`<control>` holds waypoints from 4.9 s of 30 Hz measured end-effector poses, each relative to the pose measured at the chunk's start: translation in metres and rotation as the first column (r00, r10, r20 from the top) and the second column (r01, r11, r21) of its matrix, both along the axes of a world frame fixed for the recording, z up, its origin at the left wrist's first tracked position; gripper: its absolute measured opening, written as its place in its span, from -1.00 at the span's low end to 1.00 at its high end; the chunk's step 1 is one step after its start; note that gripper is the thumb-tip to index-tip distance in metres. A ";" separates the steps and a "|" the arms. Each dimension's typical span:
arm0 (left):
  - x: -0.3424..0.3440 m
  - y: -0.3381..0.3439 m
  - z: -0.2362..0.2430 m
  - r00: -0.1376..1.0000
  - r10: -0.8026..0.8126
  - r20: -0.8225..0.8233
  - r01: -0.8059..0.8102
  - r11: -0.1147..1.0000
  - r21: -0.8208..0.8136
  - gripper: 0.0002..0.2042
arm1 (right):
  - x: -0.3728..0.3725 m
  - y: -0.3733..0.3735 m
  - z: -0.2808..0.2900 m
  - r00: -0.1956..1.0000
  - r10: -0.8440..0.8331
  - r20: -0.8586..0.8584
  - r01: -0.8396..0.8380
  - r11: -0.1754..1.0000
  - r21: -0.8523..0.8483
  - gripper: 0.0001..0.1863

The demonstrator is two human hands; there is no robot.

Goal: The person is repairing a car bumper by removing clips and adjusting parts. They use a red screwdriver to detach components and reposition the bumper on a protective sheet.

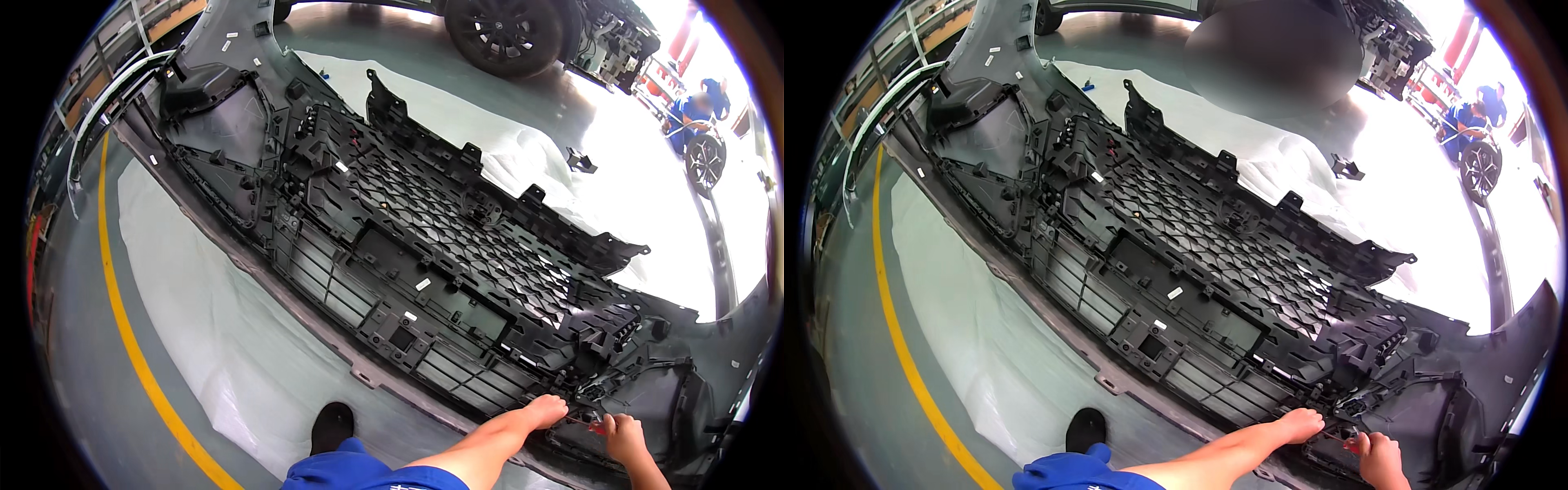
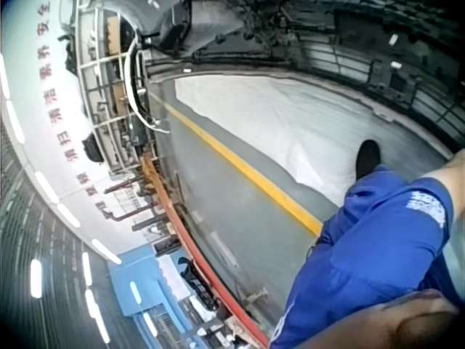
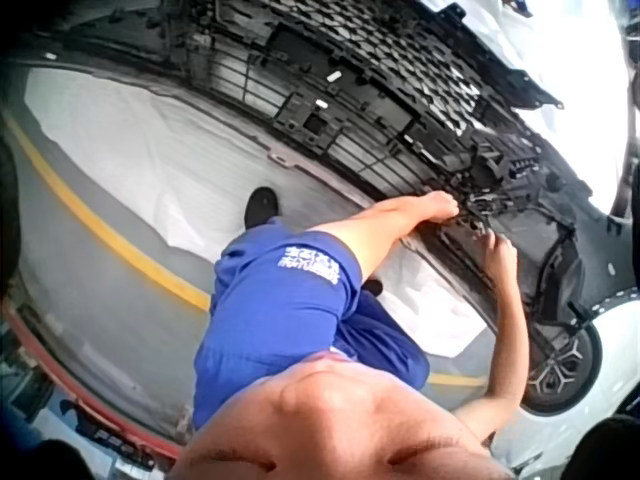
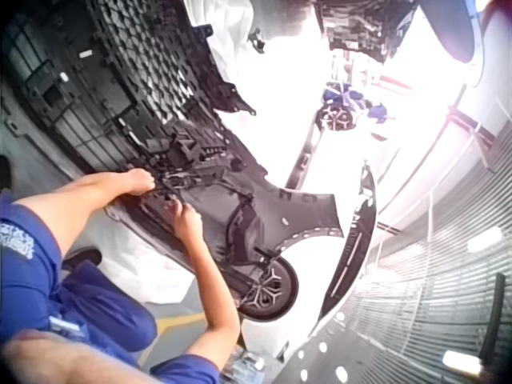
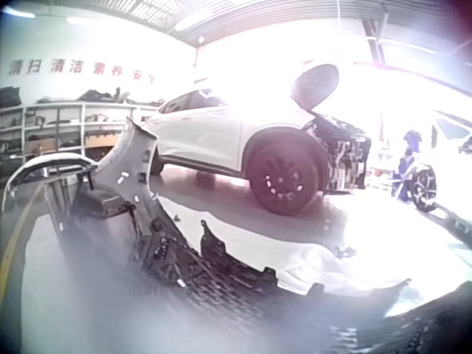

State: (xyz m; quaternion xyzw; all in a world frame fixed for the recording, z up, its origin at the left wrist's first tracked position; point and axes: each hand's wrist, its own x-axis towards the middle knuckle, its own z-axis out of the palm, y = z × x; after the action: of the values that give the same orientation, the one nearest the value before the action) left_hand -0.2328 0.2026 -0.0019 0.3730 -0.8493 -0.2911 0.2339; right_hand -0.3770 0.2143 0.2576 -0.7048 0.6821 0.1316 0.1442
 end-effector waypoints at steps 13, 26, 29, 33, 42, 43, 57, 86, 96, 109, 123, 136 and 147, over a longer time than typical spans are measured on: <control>-0.002 -0.001 -0.005 1.000 0.005 0.012 -0.005 1.000 -0.001 -0.87 | 0.018 0.017 0.015 0.960 0.221 -0.171 -0.217 0.975 0.043 -0.83; -0.004 0.004 -0.012 1.000 0.015 0.008 -0.015 0.999 -0.049 -0.89 | 0.043 0.035 0.043 0.856 0.516 0.030 -0.497 0.837 -0.229 -0.84; -0.001 0.006 -0.010 1.000 0.027 0.007 -0.027 0.998 -0.055 -0.89 | 0.043 0.035 0.046 0.878 0.471 0.087 -0.449 0.872 -0.193 -0.75; 0.010 -0.002 0.032 0.997 -0.055 0.061 0.047 0.991 0.126 -0.87 | 0.002 0.029 0.008 1.000 0.030 -0.004 -0.031 0.993 -0.115 -0.75; 0.008 -0.012 0.007 0.998 -0.051 -0.025 0.049 0.997 -0.065 -0.87 | 0.027 0.018 0.023 0.992 0.053 -0.117 -0.062 0.995 -0.077 -0.76; 0.005 -0.010 0.006 0.998 -0.055 -0.032 0.053 0.996 -0.075 -0.87 | 0.023 0.015 0.018 0.994 0.003 -0.108 -0.006 1.000 -0.022 -0.77; 0.007 -0.006 0.002 0.997 -0.049 -0.057 0.043 0.994 -0.099 -0.86 | 0.018 0.028 0.006 0.998 0.069 0.005 -0.065 0.964 -0.258 -0.75; 0.006 -0.007 0.009 1.000 -0.023 0.008 0.023 1.000 0.004 -0.83 | 0.012 0.026 0.030 0.880 0.157 0.448 -0.017 0.953 -0.301 -0.86; 0.000 -0.008 0.012 0.999 0.052 0.006 -0.053 0.995 0.079 -0.78 | -0.005 0.028 0.008 0.892 0.074 0.446 0.100 0.930 -0.353 -0.83; 0.002 -0.013 0.012 0.992 0.092 -0.085 -0.074 0.978 0.196 -0.79 | -0.002 0.026 0.005 0.884 0.041 0.465 0.129 0.937 -0.326 -0.82; 0.001 -0.015 0.016 0.992 0.096 -0.082 -0.067 0.952 0.298 -0.79 | -0.008 0.029 0.005 0.932 -0.012 0.361 0.136 0.938 -0.318 -0.81; 0.009 -0.058 0.015 0.855 0.394 -0.337 0.193 0.362 0.912 -0.81 | -0.030 0.044 -0.008 0.931 -0.082 0.355 0.199 0.930 -0.309 -0.84; 0.001 -0.036 -0.006 0.964 0.094 -0.248 -0.008 0.945 0.327 -0.72 | 0.004 0.029 0.009 0.931 -0.130 0.341 0.215 0.951 -0.224 -0.77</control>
State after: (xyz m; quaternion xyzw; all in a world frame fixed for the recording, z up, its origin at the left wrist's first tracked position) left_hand -0.2316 0.1667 -0.0074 0.3869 -0.7419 -0.4667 0.2866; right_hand -0.3733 0.2431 0.2662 -0.6664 0.7202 -0.0882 0.1718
